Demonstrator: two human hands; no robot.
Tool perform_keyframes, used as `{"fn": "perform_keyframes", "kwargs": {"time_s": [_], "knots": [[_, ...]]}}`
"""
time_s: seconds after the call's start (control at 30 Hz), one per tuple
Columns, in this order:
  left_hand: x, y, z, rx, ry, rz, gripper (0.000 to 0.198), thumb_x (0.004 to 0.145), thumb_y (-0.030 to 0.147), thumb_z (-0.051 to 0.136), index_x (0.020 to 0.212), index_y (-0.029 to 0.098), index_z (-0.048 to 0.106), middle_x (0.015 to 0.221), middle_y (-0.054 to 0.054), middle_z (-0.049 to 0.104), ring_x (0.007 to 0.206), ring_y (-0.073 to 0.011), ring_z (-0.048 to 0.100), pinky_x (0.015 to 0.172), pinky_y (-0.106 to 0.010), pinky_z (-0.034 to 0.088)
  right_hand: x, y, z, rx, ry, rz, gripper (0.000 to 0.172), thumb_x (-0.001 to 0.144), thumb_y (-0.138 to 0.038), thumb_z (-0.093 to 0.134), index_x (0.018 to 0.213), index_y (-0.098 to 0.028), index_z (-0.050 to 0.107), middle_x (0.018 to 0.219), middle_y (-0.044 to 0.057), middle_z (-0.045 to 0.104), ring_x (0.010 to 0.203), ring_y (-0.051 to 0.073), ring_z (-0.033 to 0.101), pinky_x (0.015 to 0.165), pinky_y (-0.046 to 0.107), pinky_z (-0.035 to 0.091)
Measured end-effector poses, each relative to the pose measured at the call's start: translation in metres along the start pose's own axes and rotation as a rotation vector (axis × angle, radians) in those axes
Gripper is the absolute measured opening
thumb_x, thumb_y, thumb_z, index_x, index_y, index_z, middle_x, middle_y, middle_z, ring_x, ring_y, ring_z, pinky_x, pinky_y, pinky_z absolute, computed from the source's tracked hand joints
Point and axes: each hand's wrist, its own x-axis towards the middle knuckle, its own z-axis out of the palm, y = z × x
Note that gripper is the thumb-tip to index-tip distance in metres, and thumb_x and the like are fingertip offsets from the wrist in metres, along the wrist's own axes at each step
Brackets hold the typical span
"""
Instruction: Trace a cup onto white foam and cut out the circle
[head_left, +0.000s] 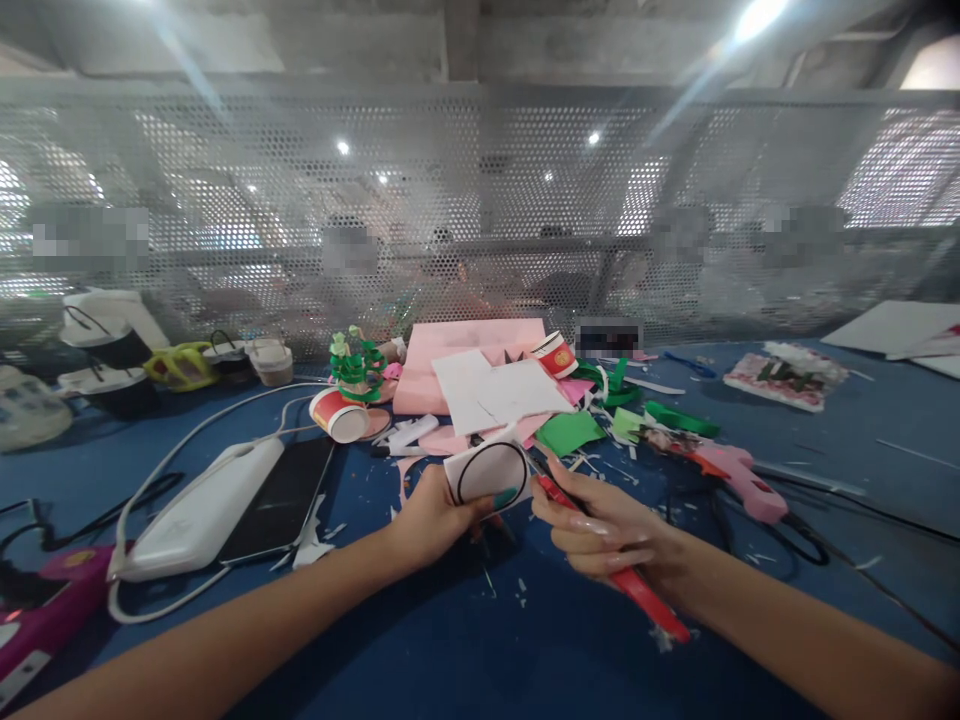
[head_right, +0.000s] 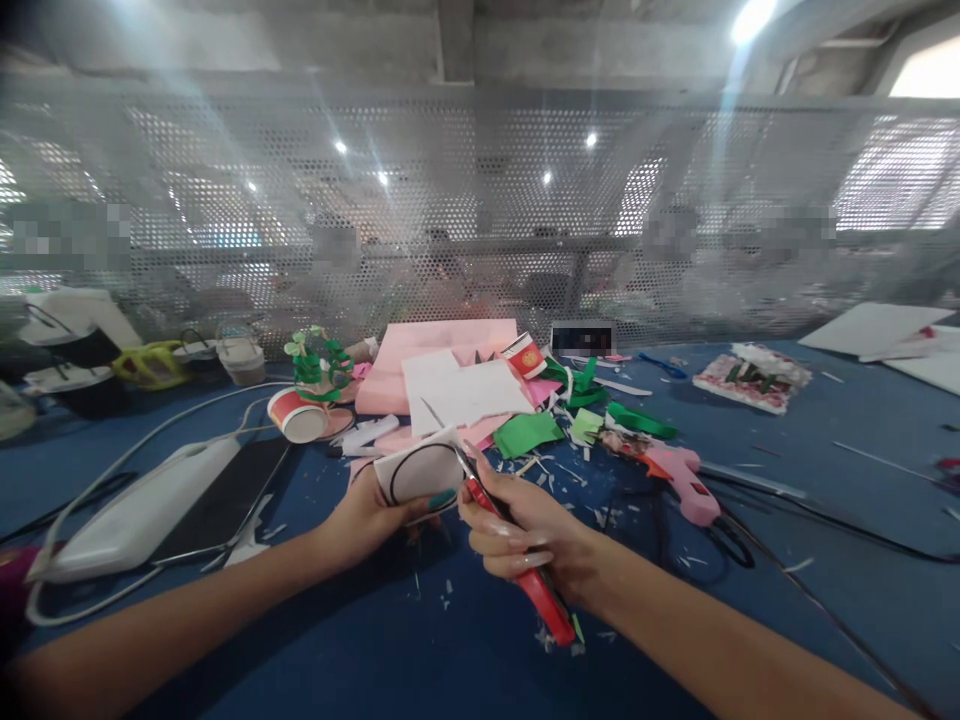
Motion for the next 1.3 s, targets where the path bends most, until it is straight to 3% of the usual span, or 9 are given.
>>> {"fn": "perform_keyframes", "kwargs": {"time_s": [0.23,0.3,0.43,0.67,1.3], "knots": [[0.004,0.005,-0.001,-0.208,0.03,-0.065,0.033,0.066,0.031,0.067,0.092,0.012,0.059,0.075,-0.007,0.067,0.065,-0.0197,0.064,0.049,-0.025,0.05,0.002,-0.005,-0.001,-0.051,-0.046,0.009,0.058,0.09,-0.049,0.024,0.058,-0.01,0.053,0.033,-0.006,0.042,0.019,0.0,0.025,0.023,0.009,0.03],[0.005,0.005,0.0,-0.222,0.066,-0.053,0.029,0.065,0.029,0.068,0.087,0.011,0.06,0.072,-0.005,0.067,0.063,-0.0175,0.063,0.052,-0.025,0.051,0.003,-0.003,-0.004,-0.05,-0.057,-0.001,0.059,0.09,-0.051,0.022,0.06,-0.011,0.053,0.033,-0.006,0.042,0.019,0.0,0.023,0.022,0.009,0.029],[0.005,0.004,0.001,-0.168,0.146,-0.003,0.029,0.061,0.026,0.071,0.084,0.011,0.061,0.064,-0.002,0.065,0.051,-0.0118,0.057,0.049,-0.022,0.048,0.006,0.002,-0.005,-0.039,0.006,-0.067,0.045,0.089,-0.046,0.032,0.074,-0.012,0.057,0.044,-0.005,0.05,0.02,0.0,0.024,0.02,0.009,0.029],[0.005,0.003,0.001,-0.139,0.263,-0.054,0.032,0.063,0.032,0.069,0.086,0.012,0.06,0.067,-0.003,0.066,0.051,-0.0143,0.059,0.046,-0.026,0.051,0.01,0.006,-0.001,-0.05,0.076,-0.085,0.044,0.089,-0.045,0.035,0.072,-0.011,0.058,0.04,-0.005,0.048,0.02,0.0,0.024,0.019,0.009,0.028],[0.005,0.001,0.0,-0.227,0.293,-0.07,0.028,0.065,0.029,0.067,0.087,0.013,0.06,0.067,-0.003,0.067,0.058,-0.017,0.064,0.045,-0.024,0.051,0.011,0.005,-0.007,-0.068,0.083,-0.058,0.046,0.089,-0.046,0.034,0.076,-0.011,0.061,0.042,-0.004,0.048,0.021,0.0,0.023,0.019,0.009,0.026]]}}
